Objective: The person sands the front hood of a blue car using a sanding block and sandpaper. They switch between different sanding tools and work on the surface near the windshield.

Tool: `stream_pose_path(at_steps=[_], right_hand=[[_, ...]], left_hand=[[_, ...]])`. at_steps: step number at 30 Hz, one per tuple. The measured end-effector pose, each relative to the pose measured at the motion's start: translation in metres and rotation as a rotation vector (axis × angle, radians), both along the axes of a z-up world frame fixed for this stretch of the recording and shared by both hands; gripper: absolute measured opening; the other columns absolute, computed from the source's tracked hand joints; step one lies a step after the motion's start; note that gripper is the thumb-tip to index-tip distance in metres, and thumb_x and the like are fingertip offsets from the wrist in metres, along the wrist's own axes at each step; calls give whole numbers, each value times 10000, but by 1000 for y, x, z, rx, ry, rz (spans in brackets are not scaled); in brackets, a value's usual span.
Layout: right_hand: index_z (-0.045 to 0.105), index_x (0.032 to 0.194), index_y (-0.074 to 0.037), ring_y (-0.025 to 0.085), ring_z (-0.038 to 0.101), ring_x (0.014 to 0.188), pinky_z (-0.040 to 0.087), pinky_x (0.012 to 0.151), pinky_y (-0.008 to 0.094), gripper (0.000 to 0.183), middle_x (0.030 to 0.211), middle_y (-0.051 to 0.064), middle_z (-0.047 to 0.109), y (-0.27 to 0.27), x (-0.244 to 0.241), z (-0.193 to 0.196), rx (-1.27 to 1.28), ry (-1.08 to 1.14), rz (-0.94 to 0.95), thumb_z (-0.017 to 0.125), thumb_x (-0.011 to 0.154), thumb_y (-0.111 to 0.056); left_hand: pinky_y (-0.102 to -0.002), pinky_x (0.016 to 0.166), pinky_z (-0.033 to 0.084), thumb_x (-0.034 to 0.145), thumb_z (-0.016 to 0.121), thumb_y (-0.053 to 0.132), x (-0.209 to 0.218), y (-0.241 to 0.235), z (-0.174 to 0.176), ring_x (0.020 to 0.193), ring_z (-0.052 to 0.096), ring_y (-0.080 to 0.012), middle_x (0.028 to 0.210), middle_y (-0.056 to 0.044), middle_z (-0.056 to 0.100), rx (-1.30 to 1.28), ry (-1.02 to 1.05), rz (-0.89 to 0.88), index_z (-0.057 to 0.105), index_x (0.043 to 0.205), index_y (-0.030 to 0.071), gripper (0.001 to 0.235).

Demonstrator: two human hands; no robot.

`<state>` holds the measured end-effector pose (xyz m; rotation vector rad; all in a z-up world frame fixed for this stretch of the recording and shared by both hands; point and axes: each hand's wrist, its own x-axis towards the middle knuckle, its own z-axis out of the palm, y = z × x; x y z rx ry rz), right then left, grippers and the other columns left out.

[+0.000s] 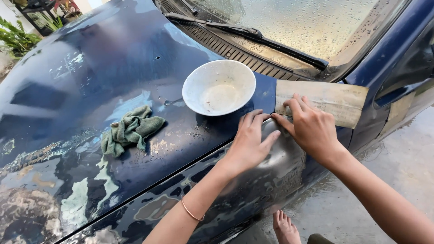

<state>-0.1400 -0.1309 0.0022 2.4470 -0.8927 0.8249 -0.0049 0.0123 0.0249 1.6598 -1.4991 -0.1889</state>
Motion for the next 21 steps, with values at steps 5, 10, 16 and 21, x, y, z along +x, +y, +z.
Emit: stream_pose_path(at_steps=[5,10,16,21], right_hand=[[631,1095,-331,120,721,1216,638,769,329,280,1277,-63,775,3,8,6,-139,-52,37,637,994,-593],[674,956,-255,168,720,1256,632,770,314,157,1189,-14,807,-5,13,-2,-235,-115,129,671,1039,-389],[615,1008,-207,132,715,1227,609,757,289,107,1236,6,804,14,-5,18,-31,-277,186,630,1102,-254],[584,1031,-168,147,706,1191,596,784,325,101,1253,18,790,51,-16,39,227,-402,303,592,1119,-215]], left_hand=[[-511,1137,357,939,611,395,-3,-4,2,1356,443,-424,1371,-248,492,27,-3,11,532,1331,-11,570],[-545,1154,324,955,601,342,-6,0,14,1376,413,-476,1403,-325,462,5,52,-19,484,1352,-79,590],[-487,1082,421,982,529,424,-11,4,38,1365,447,-446,1408,-315,484,55,334,-18,381,1433,-64,681],[-430,924,548,966,462,529,-7,-3,46,952,738,-327,1265,-246,646,133,780,-19,269,1532,3,796]])
